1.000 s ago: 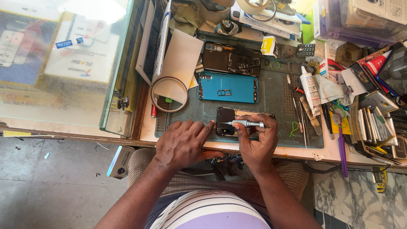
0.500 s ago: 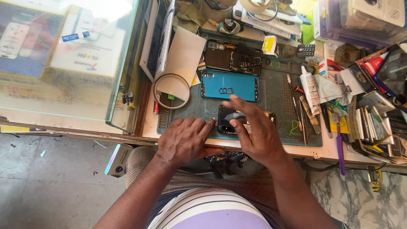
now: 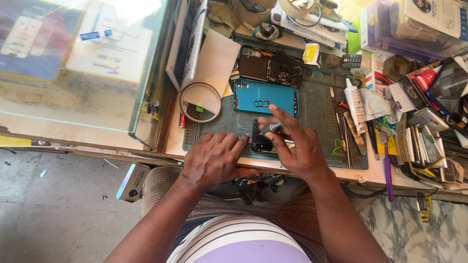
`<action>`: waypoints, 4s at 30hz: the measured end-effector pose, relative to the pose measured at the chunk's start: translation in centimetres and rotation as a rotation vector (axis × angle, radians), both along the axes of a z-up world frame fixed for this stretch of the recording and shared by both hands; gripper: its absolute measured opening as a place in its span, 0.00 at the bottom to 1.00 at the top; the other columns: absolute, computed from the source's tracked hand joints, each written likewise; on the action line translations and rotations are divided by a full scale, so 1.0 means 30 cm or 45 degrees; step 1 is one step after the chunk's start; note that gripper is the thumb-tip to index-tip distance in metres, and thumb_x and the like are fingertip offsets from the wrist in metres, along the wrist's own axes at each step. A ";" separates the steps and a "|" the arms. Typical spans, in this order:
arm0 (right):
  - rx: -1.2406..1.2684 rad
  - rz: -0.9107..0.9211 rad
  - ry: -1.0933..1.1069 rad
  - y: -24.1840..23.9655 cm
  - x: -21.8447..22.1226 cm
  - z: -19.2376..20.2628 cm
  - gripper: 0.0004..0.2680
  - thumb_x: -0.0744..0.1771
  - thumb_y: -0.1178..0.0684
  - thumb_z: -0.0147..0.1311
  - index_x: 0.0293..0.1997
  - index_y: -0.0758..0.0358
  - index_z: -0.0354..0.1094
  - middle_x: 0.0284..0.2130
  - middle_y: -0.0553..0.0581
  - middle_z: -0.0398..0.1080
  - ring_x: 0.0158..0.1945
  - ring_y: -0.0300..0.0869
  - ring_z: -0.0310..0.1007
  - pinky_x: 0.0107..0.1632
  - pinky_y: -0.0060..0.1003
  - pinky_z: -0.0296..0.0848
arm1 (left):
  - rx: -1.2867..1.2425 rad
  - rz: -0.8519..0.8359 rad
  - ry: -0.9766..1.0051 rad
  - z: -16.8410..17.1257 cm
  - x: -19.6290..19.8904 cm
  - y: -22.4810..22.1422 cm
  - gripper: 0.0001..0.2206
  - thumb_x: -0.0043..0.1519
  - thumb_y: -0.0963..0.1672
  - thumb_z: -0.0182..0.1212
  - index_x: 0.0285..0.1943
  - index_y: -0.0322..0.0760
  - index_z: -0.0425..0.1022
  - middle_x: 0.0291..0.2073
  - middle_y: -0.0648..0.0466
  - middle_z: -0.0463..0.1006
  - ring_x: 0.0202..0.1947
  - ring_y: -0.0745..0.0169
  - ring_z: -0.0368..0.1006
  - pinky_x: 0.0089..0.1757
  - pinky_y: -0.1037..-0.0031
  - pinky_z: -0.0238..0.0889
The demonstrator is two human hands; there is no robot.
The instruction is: The person uses a screwdriver to remove screws from a disassembled smartphone motherboard and then picks up a blue phone back cover. The person works on a cluttered workbench with various tools and phone parts.
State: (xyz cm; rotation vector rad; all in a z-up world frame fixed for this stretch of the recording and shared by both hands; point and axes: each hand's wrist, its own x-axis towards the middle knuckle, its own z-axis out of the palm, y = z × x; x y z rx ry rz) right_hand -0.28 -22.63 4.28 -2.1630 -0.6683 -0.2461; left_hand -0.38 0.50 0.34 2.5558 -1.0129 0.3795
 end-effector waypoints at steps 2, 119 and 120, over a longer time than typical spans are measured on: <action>-0.115 -0.189 -0.140 0.006 -0.007 -0.003 0.24 0.67 0.57 0.64 0.71 0.53 0.57 0.49 0.58 0.78 0.50 0.43 0.83 0.50 0.35 0.84 | -0.015 0.001 -0.026 0.000 0.000 0.000 0.39 0.54 0.67 0.56 0.58 0.37 0.78 0.33 0.56 0.73 0.32 0.62 0.71 0.34 0.68 0.63; 0.110 -0.515 0.657 -0.303 0.328 -0.041 0.06 0.66 0.54 0.63 0.39 0.66 0.73 0.28 0.54 0.78 0.27 0.37 0.75 0.27 0.31 0.72 | 0.016 0.213 0.115 0.052 -0.042 -0.048 0.36 0.48 0.68 0.62 0.52 0.46 0.81 0.34 0.55 0.81 0.35 0.55 0.78 0.38 0.63 0.69; 0.196 -0.497 0.726 -0.314 0.318 -0.033 0.06 0.66 0.55 0.63 0.40 0.66 0.72 0.28 0.54 0.77 0.27 0.36 0.76 0.27 0.30 0.73 | 0.006 0.216 0.116 0.051 -0.044 -0.049 0.35 0.49 0.68 0.62 0.52 0.47 0.81 0.34 0.55 0.81 0.35 0.55 0.78 0.38 0.63 0.69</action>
